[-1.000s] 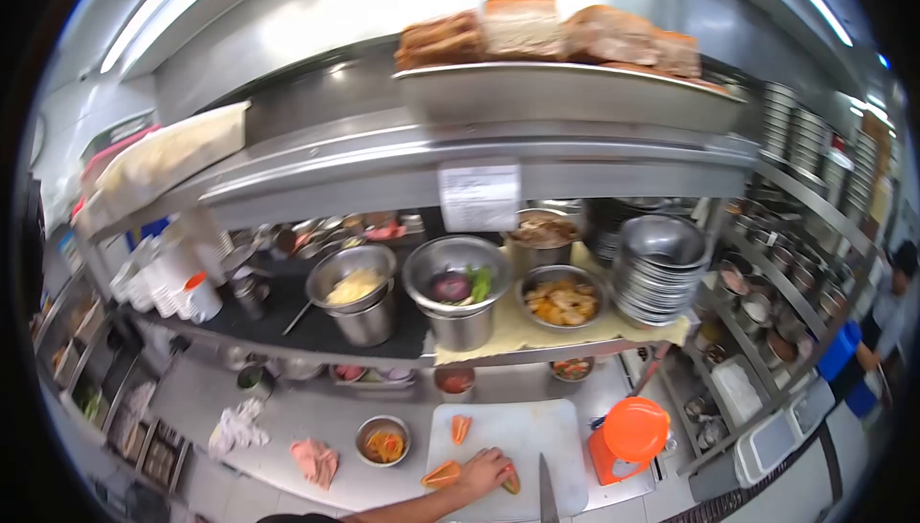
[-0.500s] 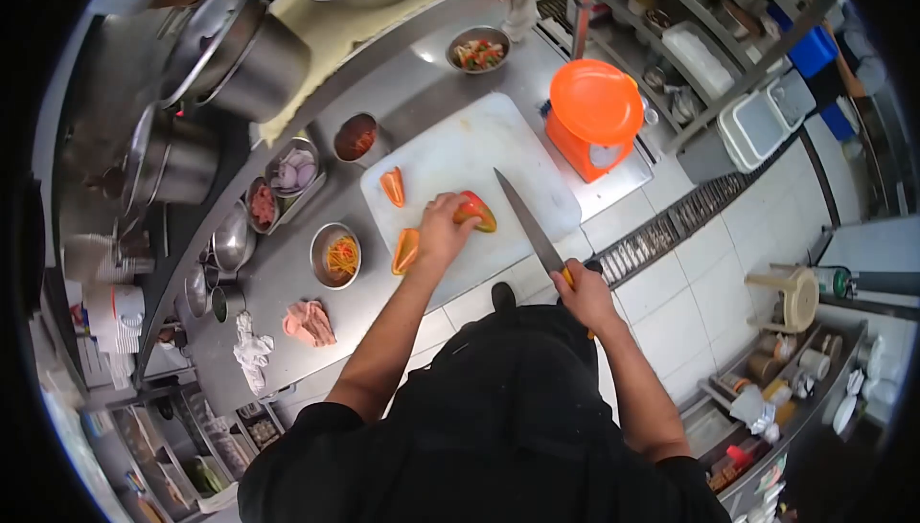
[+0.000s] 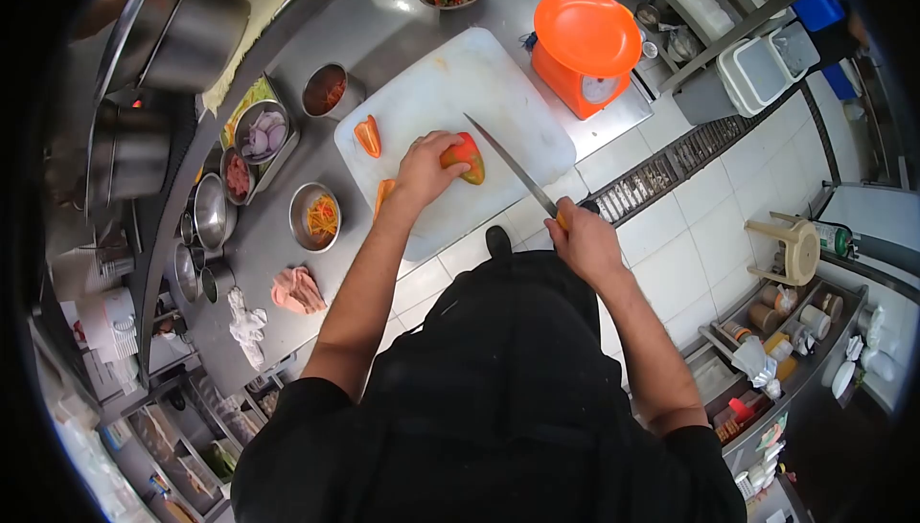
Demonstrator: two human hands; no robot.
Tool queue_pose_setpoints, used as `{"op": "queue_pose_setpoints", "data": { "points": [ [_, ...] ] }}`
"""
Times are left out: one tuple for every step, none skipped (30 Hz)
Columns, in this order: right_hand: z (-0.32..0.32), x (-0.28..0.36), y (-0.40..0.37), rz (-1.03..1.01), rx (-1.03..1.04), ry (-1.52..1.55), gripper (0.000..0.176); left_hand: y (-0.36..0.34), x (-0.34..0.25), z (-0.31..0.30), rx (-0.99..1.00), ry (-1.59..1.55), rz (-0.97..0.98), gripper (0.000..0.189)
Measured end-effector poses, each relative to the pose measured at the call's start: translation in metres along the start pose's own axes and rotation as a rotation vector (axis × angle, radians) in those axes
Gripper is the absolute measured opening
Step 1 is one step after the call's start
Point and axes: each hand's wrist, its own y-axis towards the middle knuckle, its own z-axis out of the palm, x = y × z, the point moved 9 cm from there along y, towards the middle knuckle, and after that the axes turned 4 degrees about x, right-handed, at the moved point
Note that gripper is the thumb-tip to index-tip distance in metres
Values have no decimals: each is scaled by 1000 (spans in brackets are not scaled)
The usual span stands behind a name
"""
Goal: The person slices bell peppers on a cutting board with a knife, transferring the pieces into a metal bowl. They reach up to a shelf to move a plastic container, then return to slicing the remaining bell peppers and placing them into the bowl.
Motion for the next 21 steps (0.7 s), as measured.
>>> {"op": "queue_pose_setpoints", "data": {
  "points": [
    [-1, 1, 1, 4, 13, -8, 28, -1, -4, 1, 31, -2, 45, 46],
    [-2, 1, 2, 9, 25, -17, 28, -1, -8, 3, 74, 26, 51, 47],
    [-3, 1, 2, 16, 35, -28, 28, -1, -13, 5, 118, 52, 59, 48],
    [-4, 1, 2, 22, 58, -57, 28, -1, -18, 7, 163, 77, 69, 48],
    [-4, 1, 1, 15, 51, -55, 28, 1, -21, 6, 191, 90, 58, 50],
    [-5, 1, 0, 8, 44, -54, 28, 3, -23, 5, 218, 102, 47, 51],
    [-5, 2, -1, -1, 37, -54, 27, 3, -23, 7, 244, 114, 36, 53],
    [-4, 1, -2, 12, 38, -46, 27, 3, -22, 8, 237, 110, 39, 54],
    [-3, 2, -4, 23, 40, -36, 27, 2, -22, 8, 231, 108, 41, 55],
    [-2, 1, -6, 35, 41, -24, 27, 1, -21, 8, 226, 108, 44, 56],
    [0, -1, -7, 54, 64, -17, 28, -1, -21, 7, 236, 95, 46, 58],
    [2, -4, -8, 74, 87, -8, 29, -3, -21, 6, 249, 82, 48, 60],
    [5, -7, -10, 95, 111, 1, 30, -6, -21, 6, 263, 68, 50, 63],
    [7, -9, -12, 98, 112, 12, 30, -8, -23, 7, 280, 63, 71, 65],
    [9, -11, -14, 99, 113, 23, 30, -10, -24, 7, 297, 56, 91, 67],
    [10, -12, -15, 99, 114, 34, 30, -12, -26, 7, 312, 51, 111, 70],
    [11, -13, -16, 97, 114, 42, 31, -13, -27, 9, 341, 64, 121, 71],
    [12, -15, -17, 94, 113, 49, 31, -15, -28, 11, 370, 77, 130, 73],
    [12, -16, -17, 92, 111, 55, 31, -17, -29, 12, 398, 90, 141, 74],
    [12, -17, -17, 90, 109, 53, 30, -18, -30, 11, 411, 106, 159, 76],
    [11, -17, -17, 87, 107, 51, 29, -19, -31, 9, 422, 122, 177, 77]
  ]
}}
